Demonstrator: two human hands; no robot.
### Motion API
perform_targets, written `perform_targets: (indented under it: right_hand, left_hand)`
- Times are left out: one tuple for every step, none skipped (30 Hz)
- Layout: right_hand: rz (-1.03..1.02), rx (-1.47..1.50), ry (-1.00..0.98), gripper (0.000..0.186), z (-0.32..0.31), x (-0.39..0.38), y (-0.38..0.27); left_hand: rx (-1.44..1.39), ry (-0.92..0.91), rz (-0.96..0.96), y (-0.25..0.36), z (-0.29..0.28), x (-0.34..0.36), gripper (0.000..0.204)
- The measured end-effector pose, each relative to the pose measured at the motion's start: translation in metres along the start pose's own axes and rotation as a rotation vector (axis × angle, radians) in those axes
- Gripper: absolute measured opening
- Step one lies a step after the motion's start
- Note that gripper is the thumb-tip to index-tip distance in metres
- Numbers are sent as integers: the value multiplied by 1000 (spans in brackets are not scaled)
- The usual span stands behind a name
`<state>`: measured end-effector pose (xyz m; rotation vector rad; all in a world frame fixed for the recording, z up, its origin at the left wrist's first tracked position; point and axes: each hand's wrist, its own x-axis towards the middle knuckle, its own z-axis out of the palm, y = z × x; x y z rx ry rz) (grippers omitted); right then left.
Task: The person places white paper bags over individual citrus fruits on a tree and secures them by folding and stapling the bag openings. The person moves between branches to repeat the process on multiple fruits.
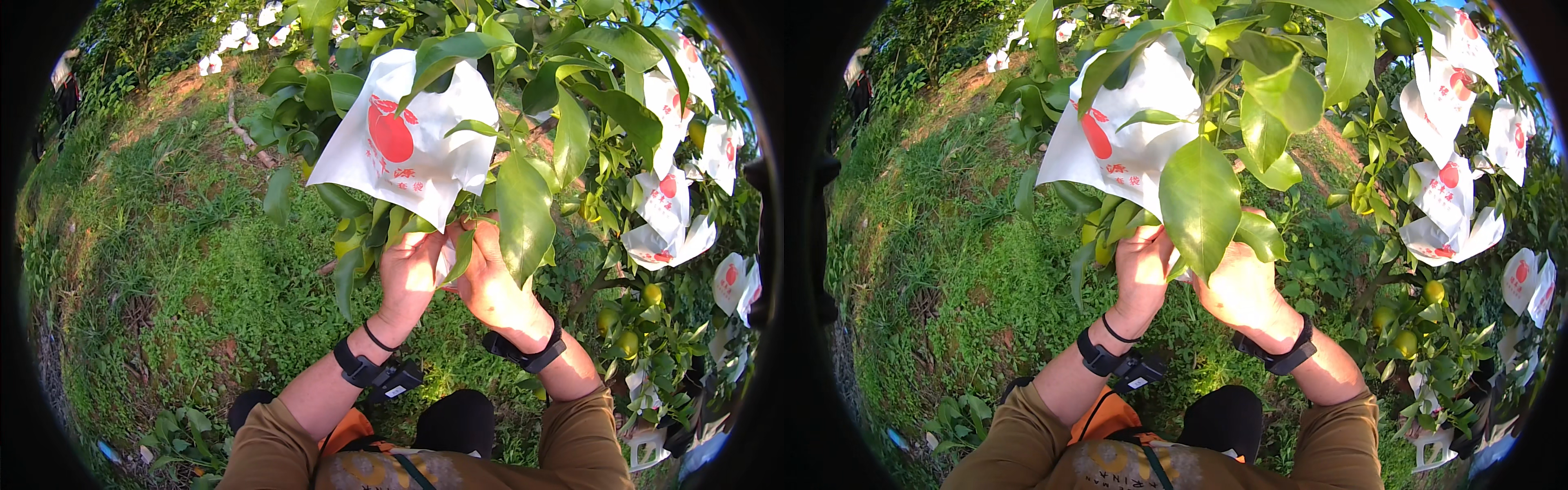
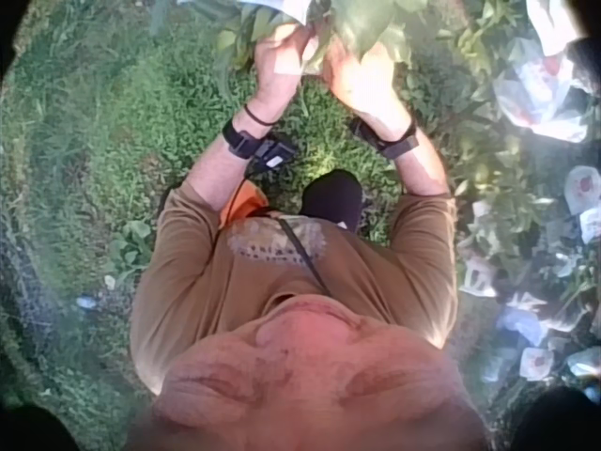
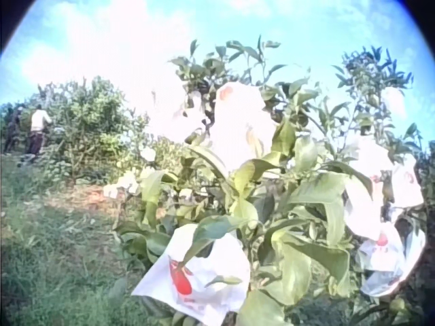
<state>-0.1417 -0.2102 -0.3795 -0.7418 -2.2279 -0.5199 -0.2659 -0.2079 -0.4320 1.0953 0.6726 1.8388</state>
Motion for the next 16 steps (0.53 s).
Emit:
perform_targets:
  right_hand:
    - [-67, -114, 2, 25, -4, -1, -1]
    - [-31, -70, 46, 23, 1, 2, -2]
    - [68, 4, -7, 27, 0, 0, -4]
    - [163, 95, -36, 31, -2, -3, -7]
    - [253, 229, -74, 35, -2, -6, -9]
    - [135, 29, -50, 39, 0, -7, -7]
    - [155, 58, -81, 40, 2, -6, -5]
    - [197, 122, -113, 41, 6, -6, -3]
    - [265, 202, -119, 42, 6, -8, -2]
    - [285, 194, -97, 43, 7, -10, -1]
    - [257, 130, -97, 44, 8, -11, 0]
    - [168, 21, -79, 42, 3, -14, 3]
    - [99, -54, -67, 41, -3, -18, 6]
    - [123, 170, -108, 34, -10, -22, 10]
    - [95, 431, -9, 30, -8, -17, 17]
    - [122, 515, 8, 30, -6, -19, 18]
  left_hand:
    - [2, -31, 19, 1, -2, 0, 18]
    - [-22, -17, -63, 2, -3, 1, 19]
    - [-29, -4, -132, 3, -5, 1, 20]
    - [-36, 10, -198, 3, -5, 1, 21]
    - [-93, 12, -168, 3, -3, 2, 21]
    - [-149, 14, -134, 4, 0, 4, 22]
    - [-196, 23, -119, 5, 1, 5, 22]
    - [-180, 41, -153, 8, 1, 7, 20]
    - [-181, 33, -142, 10, 2, 9, 19]
    - [-169, 36, -161, 12, 4, 11, 18]
    - [-169, 38, -183, 13, 6, 13, 17]
    - [-209, 77, -113, 13, 11, 11, 16]
    - [-227, 82, -158, 13, 11, 13, 16]
    - [-268, 63, -146, 12, 10, 15, 16]
    - [-291, 55, -155, 10, 8, 19, 16]
    - [-307, 48, -130, 8, 6, 19, 16]
